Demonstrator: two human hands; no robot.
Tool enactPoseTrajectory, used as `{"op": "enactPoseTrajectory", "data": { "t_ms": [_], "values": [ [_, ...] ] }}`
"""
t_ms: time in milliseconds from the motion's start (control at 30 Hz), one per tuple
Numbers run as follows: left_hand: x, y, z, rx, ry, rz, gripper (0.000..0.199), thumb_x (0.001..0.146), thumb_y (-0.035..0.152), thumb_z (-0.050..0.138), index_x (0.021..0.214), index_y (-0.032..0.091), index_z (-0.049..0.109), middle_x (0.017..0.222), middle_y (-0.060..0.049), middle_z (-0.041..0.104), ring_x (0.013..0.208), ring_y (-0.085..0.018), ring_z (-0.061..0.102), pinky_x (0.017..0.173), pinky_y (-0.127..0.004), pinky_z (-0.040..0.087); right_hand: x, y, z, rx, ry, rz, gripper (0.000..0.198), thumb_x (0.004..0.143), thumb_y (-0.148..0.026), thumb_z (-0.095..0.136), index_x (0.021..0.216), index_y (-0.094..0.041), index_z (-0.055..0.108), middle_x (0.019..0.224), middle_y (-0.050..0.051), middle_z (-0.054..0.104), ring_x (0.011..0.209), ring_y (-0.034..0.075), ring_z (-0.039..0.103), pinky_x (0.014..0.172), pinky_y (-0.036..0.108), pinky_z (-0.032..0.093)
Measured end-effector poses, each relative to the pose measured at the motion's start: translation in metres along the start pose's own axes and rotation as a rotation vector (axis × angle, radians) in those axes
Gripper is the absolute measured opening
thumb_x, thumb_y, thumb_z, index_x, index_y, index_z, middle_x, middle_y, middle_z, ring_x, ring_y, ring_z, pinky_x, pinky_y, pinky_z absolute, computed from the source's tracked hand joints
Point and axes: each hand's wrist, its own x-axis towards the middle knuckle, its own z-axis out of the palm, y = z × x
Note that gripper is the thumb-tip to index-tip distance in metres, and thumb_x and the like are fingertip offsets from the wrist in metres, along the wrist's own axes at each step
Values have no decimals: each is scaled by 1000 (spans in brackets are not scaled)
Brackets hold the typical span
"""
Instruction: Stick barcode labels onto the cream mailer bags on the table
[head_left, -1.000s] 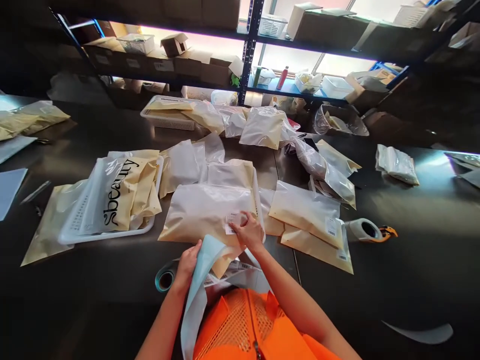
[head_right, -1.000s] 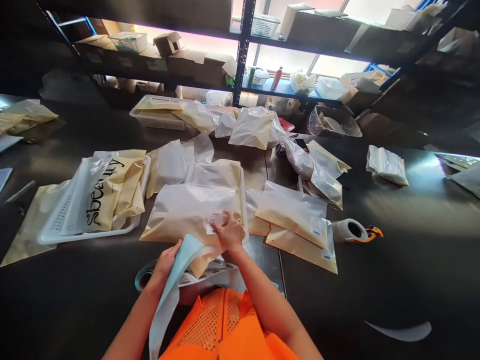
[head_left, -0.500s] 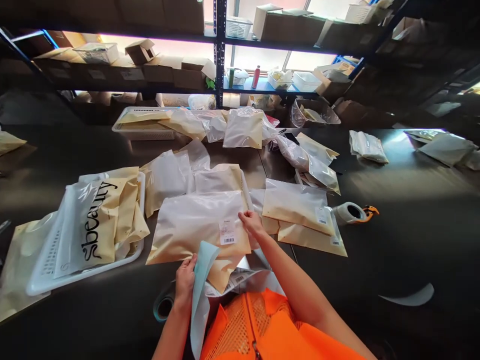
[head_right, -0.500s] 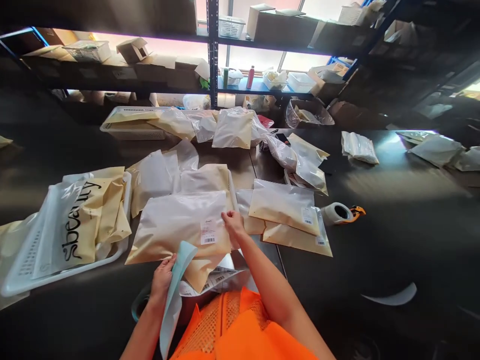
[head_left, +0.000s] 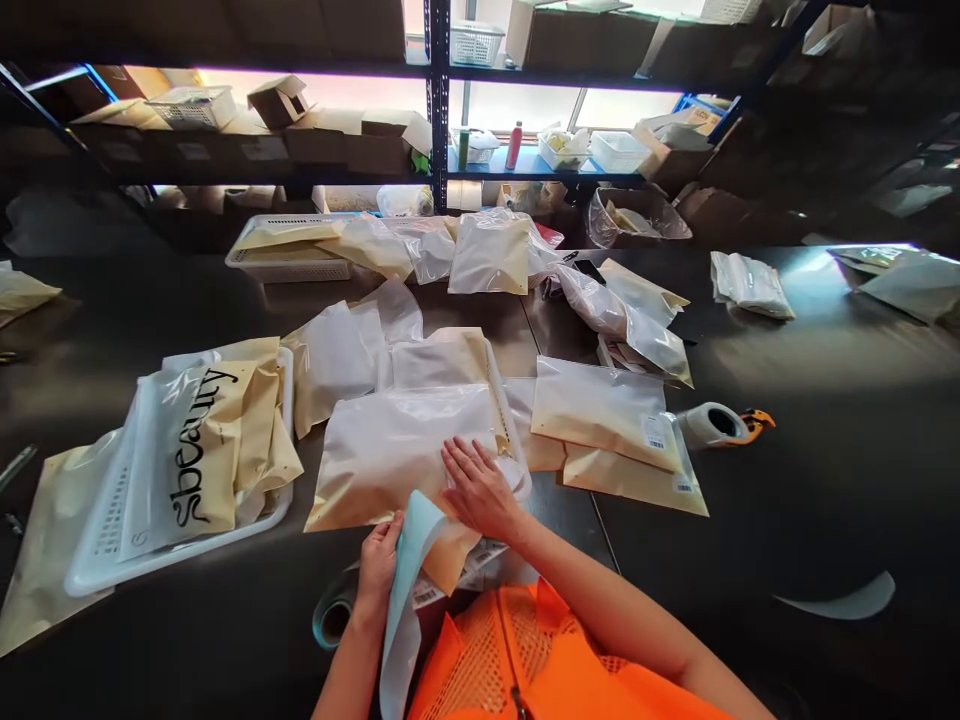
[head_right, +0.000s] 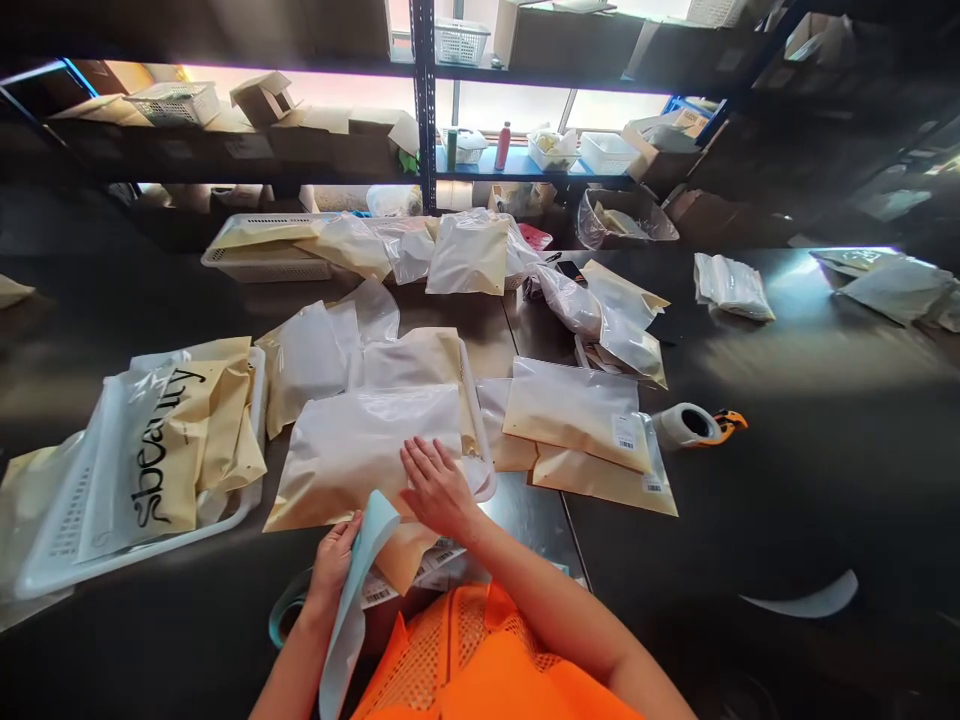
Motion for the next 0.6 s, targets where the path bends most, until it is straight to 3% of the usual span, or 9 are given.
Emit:
{"op": "enactPoseTrajectory", "data": {
  "t_ms": [100,200,367,433,500,600],
  "values": [
    [-1,0,1,-94,-17,-72,33,54,46,78,61,16,67,58,-3,69,51,-16,60,52,-27,50,-9,2,13,-58,-149,-41,77,92,-53,39,150,-6,19,155,18,19,145,31,13,116,56,14],
    [-1,0,0,-55,-9,-49,35,54,49,77,58,17,65,54,-2,66,48,-16,58,49,-27,49,-19,17,15,-64,-214,-19,84,90,-61,38,152,-10,11,156,17,16,146,30,11,116,57,6],
    [4,-5,-1,-55,-10,-74,31,58,46,76,58,18,63,53,-2,65,47,-17,58,48,-28,49,-27,36,-2,-117,-240,334,88,89,-68,31,150,-6,18,153,21,20,143,35,19,113,64,-2],
    [5,-6,-1,-104,-10,-102,27,57,42,77,58,19,63,53,-1,65,47,-16,58,50,-28,50,-24,32,-9,-121,-200,385,90,88,-68,30,150,-4,16,154,23,16,144,36,16,112,65,-5],
    [5,-6,-2,-125,-27,-106,26,54,39,80,60,19,64,56,0,66,49,-16,59,52,-27,51,-21,22,-14,-64,-183,258,89,89,-68,31,151,-7,13,155,21,15,145,34,13,112,62,-8],
    [3,-1,-3,-62,-38,-56,29,48,38,83,62,18,66,59,-1,67,54,-18,61,54,-28,51,-25,6,-19,132,-258,-40,82,89,-66,34,151,-16,17,154,14,24,145,30,16,113,58,-13]
  ]
}}
